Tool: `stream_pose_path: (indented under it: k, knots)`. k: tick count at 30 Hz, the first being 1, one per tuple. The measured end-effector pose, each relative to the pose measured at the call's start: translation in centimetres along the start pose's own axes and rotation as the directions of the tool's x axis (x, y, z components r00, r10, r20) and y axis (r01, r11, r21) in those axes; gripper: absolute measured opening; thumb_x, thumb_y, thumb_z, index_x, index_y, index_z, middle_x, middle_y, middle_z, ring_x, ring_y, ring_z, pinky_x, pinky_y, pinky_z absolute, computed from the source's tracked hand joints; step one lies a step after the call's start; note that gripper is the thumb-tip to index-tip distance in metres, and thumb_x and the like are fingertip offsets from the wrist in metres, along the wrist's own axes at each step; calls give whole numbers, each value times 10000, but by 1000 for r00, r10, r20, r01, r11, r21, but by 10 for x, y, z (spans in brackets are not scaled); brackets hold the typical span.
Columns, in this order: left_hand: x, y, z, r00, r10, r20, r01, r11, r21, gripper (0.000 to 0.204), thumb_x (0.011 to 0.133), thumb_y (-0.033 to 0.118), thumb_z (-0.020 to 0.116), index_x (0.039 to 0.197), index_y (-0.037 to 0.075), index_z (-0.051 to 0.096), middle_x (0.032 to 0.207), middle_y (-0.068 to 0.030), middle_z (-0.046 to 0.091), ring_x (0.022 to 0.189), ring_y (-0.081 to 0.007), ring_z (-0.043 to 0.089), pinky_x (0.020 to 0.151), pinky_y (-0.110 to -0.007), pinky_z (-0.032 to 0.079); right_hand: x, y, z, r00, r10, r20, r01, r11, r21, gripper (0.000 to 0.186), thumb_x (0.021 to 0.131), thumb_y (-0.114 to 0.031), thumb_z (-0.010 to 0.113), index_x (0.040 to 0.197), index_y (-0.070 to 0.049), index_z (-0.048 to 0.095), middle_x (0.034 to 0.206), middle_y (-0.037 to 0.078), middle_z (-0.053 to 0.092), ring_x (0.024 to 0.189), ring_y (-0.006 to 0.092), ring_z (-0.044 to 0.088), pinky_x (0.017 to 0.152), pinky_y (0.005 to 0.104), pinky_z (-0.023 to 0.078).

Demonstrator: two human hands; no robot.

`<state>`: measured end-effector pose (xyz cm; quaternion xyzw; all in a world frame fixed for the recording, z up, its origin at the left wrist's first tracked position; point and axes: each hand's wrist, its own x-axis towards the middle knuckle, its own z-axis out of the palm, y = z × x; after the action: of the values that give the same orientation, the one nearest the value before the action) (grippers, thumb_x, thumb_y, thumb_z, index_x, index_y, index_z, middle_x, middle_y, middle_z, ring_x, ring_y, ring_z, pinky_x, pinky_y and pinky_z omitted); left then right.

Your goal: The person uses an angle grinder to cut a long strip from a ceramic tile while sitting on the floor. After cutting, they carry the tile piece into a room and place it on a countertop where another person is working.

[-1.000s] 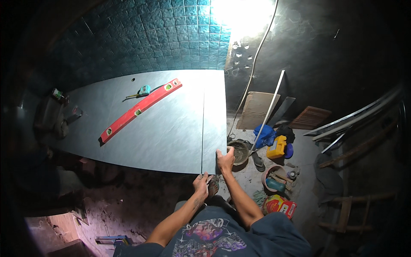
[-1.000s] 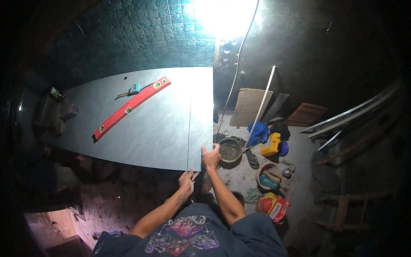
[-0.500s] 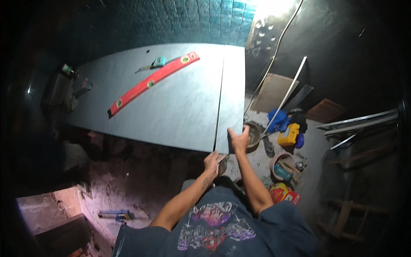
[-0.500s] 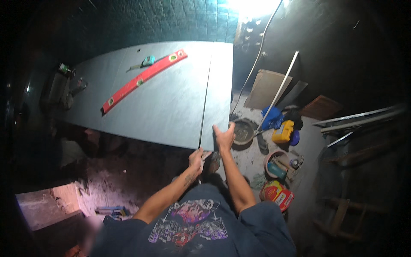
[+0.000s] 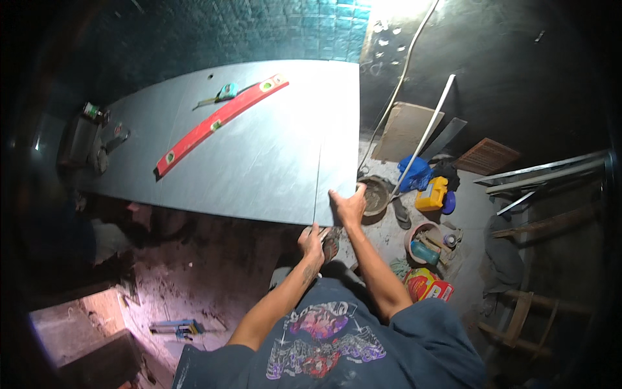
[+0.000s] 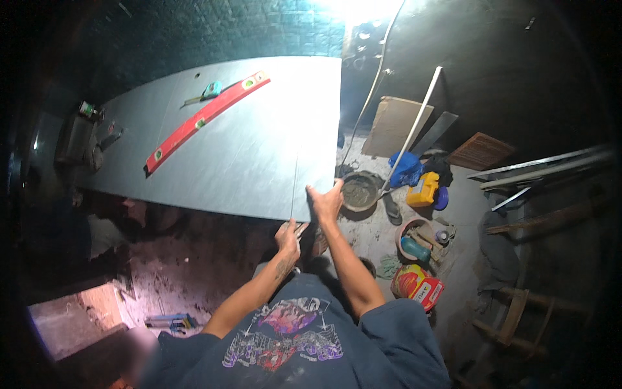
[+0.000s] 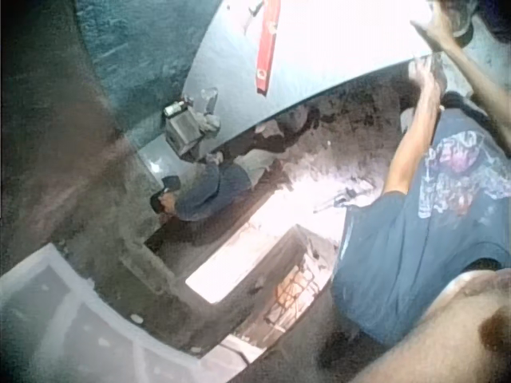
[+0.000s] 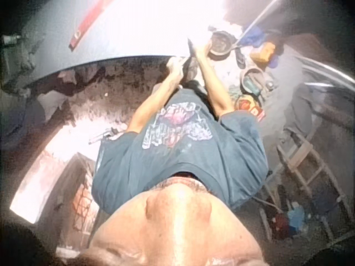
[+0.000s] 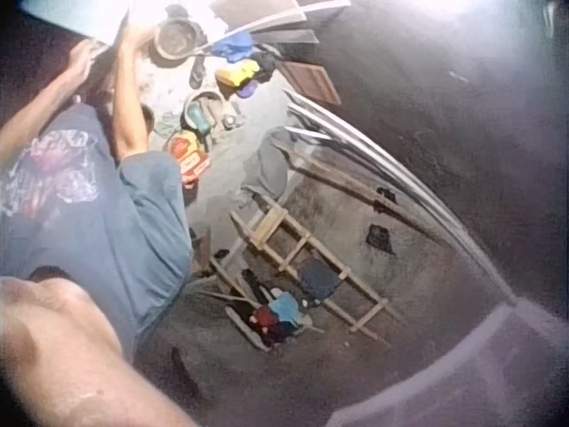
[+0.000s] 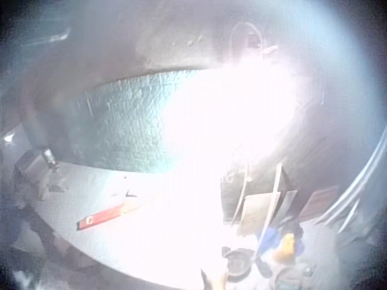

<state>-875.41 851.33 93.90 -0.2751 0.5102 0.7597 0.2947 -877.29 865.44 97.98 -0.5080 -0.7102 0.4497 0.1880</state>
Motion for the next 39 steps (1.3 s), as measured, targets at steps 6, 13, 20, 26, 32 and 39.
stream_pose_path:
  k: [6, 13, 20, 26, 32, 39]
  knots:
    - [6, 0, -9, 999, -14, -51, 18, 996, 88, 183, 993, 222, 578, 994, 57, 501, 945, -70, 549, 985, -346, 681, 943, -491, 444, 0, -5, 6, 996, 76, 56, -78, 996, 32, 705, 687, -312, 847, 1169, 17, 450, 998, 279, 649, 955, 433, 638, 838, 473, 489]
    - [3, 14, -13, 986, -133, 104, 126, 989, 77, 194, 997, 274, 572, 975, 110, 468, 1032, -63, 550, 1116, -362, 640, 1055, -593, 247, 99, -1, 22, 998, -44, 37, 39, 991, 131, 590, 848, -291, 716, 1317, 16, 531, 1121, 230, 677, 1029, 333, 659, 897, 397, 497]
    - [20, 18, -36, 929, -237, 286, 237, 971, 35, 207, 1001, 255, 556, 937, 69, 492, 1069, -102, 563, 1215, -364, 579, 1104, -623, 200, 129, -2, 39, 970, -212, 118, 180, 954, 240, 617, 866, -188, 691, 1412, -6, 469, 1397, 208, 534, 1255, 330, 552, 1035, 381, 436]
    - [15, 25, -29, 940, -268, 212, 247, 961, 121, 207, 1003, 229, 558, 1027, 51, 455, 1093, -131, 564, 1218, -369, 574, 1074, -596, 292, 127, -4, 36, 971, -218, 100, 197, 962, 189, 693, 827, -200, 736, 1402, 57, 448, 1420, 218, 504, 1285, 316, 531, 1061, 363, 419]
    - [8, 27, -22, 947, -260, 190, 247, 965, 90, 206, 992, 235, 578, 984, 67, 459, 1046, -126, 572, 1176, -356, 607, 1044, -566, 335, 130, -2, 38, 971, -212, 115, 182, 957, 228, 740, 799, -221, 760, 1408, 54, 442, 1404, 234, 514, 1280, 324, 534, 1061, 362, 416]
    - [17, 19, -23, 959, -239, 151, 228, 970, 89, 218, 989, 250, 578, 939, 50, 507, 973, -109, 603, 1131, -351, 633, 1044, -566, 330, 133, 1, 37, 970, -230, 78, 213, 960, 181, 732, 781, -222, 782, 1400, 14, 471, 1266, 222, 613, 1153, 294, 605, 986, 360, 455]
